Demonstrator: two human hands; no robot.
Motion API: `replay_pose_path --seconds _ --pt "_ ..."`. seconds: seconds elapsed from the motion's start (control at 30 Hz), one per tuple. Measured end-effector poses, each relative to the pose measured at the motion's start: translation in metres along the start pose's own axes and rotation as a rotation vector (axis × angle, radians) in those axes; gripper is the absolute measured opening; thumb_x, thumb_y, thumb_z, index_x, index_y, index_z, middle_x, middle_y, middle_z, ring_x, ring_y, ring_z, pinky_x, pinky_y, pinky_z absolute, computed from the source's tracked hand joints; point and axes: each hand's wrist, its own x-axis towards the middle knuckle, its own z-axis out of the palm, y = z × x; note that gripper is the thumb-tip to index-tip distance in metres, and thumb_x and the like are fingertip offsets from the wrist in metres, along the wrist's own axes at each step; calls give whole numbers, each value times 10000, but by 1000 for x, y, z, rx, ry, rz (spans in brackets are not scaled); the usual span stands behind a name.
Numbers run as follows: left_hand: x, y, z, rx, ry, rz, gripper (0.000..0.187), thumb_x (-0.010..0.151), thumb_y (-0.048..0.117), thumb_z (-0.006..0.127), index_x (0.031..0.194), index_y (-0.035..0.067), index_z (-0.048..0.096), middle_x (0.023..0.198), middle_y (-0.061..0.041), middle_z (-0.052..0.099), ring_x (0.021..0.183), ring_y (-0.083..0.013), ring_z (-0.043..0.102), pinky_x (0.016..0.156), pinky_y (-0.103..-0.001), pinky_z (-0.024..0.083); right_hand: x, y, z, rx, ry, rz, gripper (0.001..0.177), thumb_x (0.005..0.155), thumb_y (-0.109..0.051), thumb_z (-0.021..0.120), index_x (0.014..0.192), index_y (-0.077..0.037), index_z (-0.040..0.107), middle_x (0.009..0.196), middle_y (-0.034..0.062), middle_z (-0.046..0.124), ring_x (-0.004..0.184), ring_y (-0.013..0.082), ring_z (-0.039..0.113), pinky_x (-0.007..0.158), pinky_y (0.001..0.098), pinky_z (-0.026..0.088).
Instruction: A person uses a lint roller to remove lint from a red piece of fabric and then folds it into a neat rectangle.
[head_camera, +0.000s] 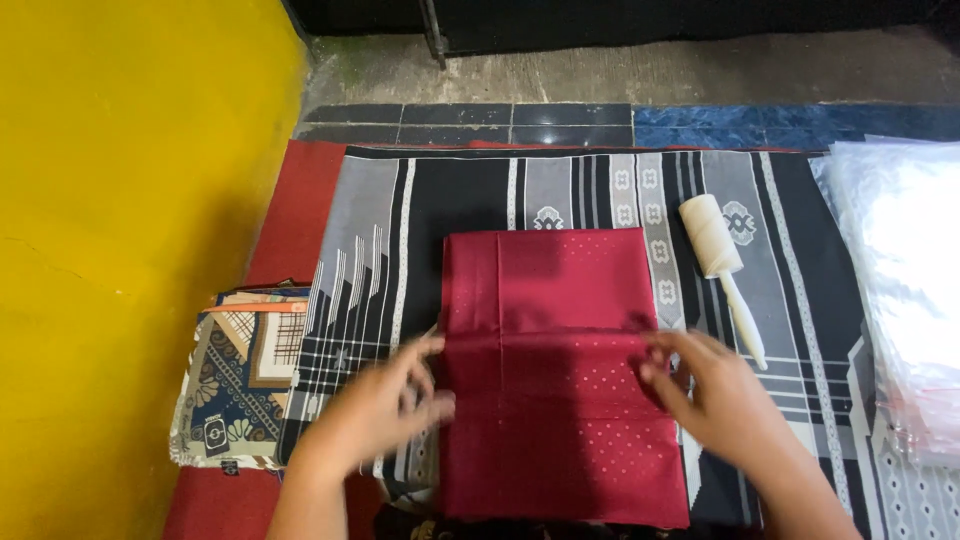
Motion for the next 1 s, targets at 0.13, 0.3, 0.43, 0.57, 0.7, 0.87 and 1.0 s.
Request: replay_pose_path --seconds 0.13,0.3,0.43,0.57,0.7,0.87,1.0 --pt "94 -2 -8 -57 457 303 480 913 317 698 1339 117 605 1012 -158 766 813 -370 751 649 -470 591 81 16 28 -298 149 -254 270 896 -228 664 1153 -181 729 945 108 751 845 369 747 750 458 596" --pt "198 -21 -1 504 541 142 390 890 430 666 1243 266 684 1158 29 610 1116 -270 581 865 -520 542 174 59 67 -501 181 -151 518 928 -150 524 1431 -244 602 1230 110 677 911 419 755 793 504 615" --pt "194 -7 -19 435 372 92 257 911 345 673 1143 242 720 1099 1 642 1102 -278 636 920 -529 537 185 71 58 -484 115 -115 317 894 -175 592 1173 -232 732 1089 104 692 887 409 756 759 481 643" --pt "199 2 -35 322 458 171 182 903 308 704 1071 242 724 1040 -4 670 1023 -300 687 841 -517 580 198 73 41 -499 159 -77 220 897 -228 651 1076 -261 775 1094 97 682 924 397 755 802 468 634" --pt "212 20 -42 233 709 245 119 884 263 738 991 234 696 887 30 642 893 -239 721 740 -405 605 223 72 23 -451 292 -117 182 933 -230 669 1091 -253 756 1104 119 639 952 409 723 809 477 607" --pt "233 28 -46 147 842 335 90 850 142 774 893 152 695 832 -19 633 851 -278 716 724 -403 605 239 61 26 -356 384 -122 165 934 -129 670 1064 -174 761 1047 134 653 927 403 718 777 488 617" --pt "244 24 -40 89 801 253 62 867 144 755 903 148 704 834 -25 645 847 -279 719 711 -419 613 258 83 46 -378 415 -119 160 924 -119 697 1056 -180 766 999 85 641 914 341 724 748 425 630"
